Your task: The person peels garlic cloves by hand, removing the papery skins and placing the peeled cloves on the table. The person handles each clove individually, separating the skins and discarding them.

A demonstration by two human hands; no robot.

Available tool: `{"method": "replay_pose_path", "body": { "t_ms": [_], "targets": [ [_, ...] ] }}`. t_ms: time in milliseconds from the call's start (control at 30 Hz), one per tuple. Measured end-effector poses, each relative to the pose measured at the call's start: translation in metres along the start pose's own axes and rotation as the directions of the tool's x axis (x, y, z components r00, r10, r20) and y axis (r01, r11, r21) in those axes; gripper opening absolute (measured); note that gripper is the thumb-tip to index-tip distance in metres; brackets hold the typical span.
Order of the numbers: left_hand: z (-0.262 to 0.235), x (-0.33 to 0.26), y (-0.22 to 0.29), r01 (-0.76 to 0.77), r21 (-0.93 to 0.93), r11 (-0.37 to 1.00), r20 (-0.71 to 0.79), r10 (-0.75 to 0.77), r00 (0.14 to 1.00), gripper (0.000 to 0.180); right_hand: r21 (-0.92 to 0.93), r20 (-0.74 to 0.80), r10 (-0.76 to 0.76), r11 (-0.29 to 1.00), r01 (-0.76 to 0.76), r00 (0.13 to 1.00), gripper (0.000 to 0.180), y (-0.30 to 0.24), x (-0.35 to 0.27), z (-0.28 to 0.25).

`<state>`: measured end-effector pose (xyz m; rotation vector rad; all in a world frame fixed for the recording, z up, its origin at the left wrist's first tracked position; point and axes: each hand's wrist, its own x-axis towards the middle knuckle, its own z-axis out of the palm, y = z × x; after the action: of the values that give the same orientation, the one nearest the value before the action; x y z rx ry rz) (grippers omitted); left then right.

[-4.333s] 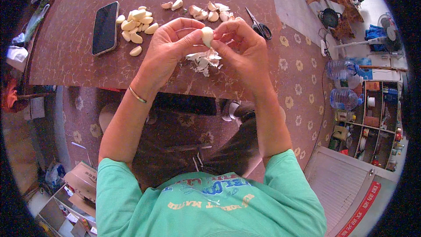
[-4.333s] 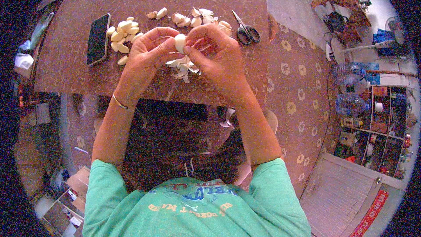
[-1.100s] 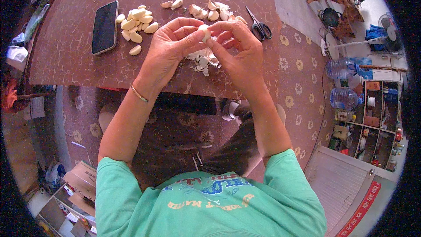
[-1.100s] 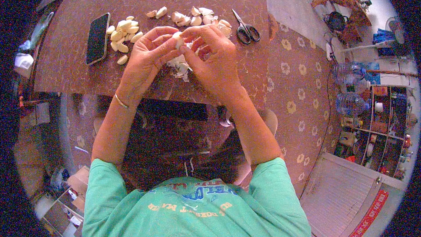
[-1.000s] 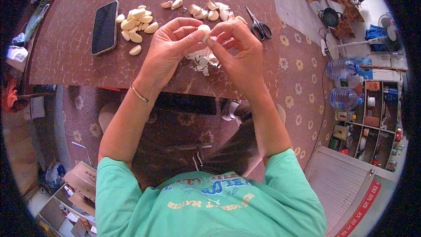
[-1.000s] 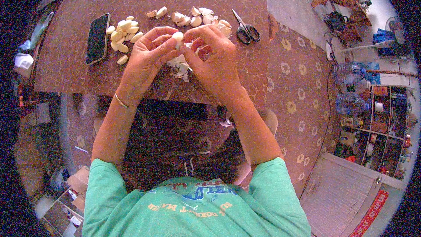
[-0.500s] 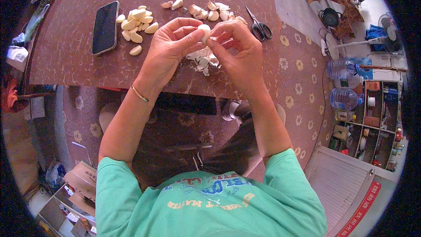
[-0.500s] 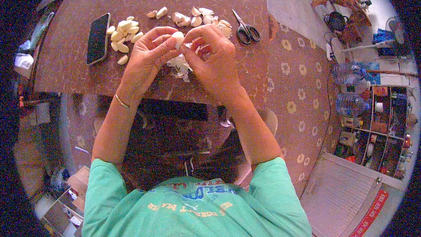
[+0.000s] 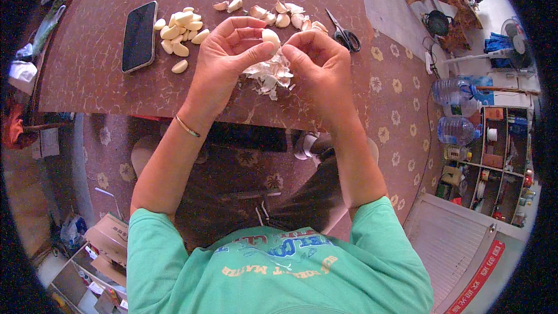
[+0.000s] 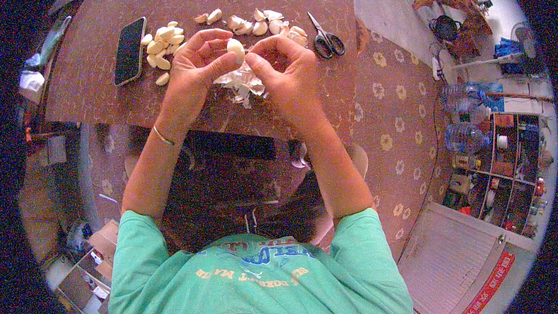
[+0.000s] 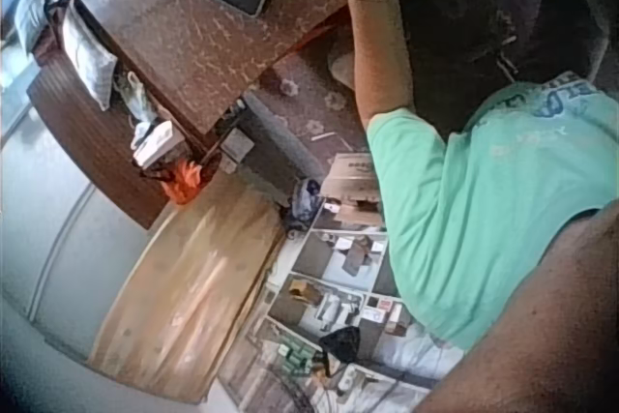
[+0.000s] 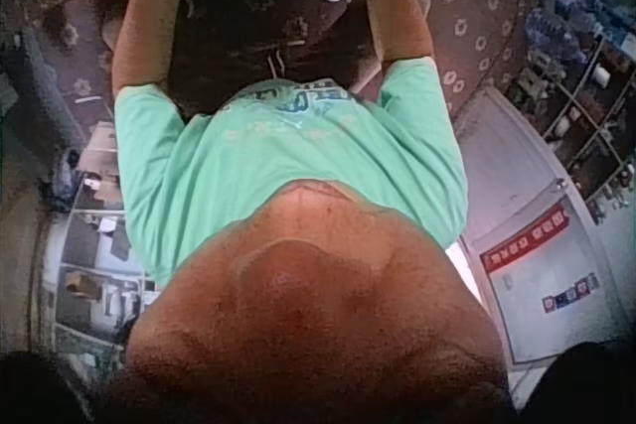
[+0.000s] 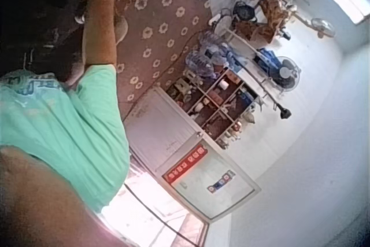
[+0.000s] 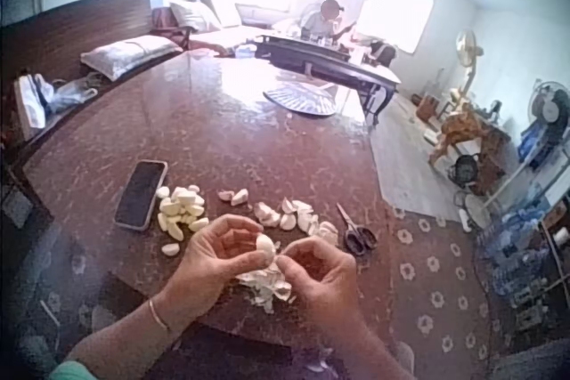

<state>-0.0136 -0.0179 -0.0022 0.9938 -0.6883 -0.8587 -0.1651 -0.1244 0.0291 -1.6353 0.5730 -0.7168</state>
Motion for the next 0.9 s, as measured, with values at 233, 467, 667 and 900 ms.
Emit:
{"method": "replay_pose_path", "body": {
  "t_ms": [233,467,667,900],
  "targets": [
    [0.007,-0.003,0.003,-0.104,0.172,0.980,-0.006,0.107,0.994,0.046,0.128,0.038,0.097,0.987,-0.101,0.995,0.014,0.005,0.003,-0.004],
    [0.009,-0.005,0.003,-0.137,0.243,0.960,-0.016,0.145,0.989,0.043,0.109,0.034,0.099,0.989,-0.102,0.995,0.014,0.007,0.004,-0.003],
    [0.004,-0.002,0.008,-0.099,0.088,0.991,-0.025,0.102,0.995,0.039,-0.010,-0.019,0.094,0.996,-0.094,0.995,0.013,0.011,0.006,-0.009],
    [0.008,-0.003,0.007,-0.134,0.127,0.983,-0.015,0.137,0.990,0.040,0.061,-0.006,0.032,0.998,-0.031,0.999,0.013,0.000,0.001,0.002]
  ]
}}
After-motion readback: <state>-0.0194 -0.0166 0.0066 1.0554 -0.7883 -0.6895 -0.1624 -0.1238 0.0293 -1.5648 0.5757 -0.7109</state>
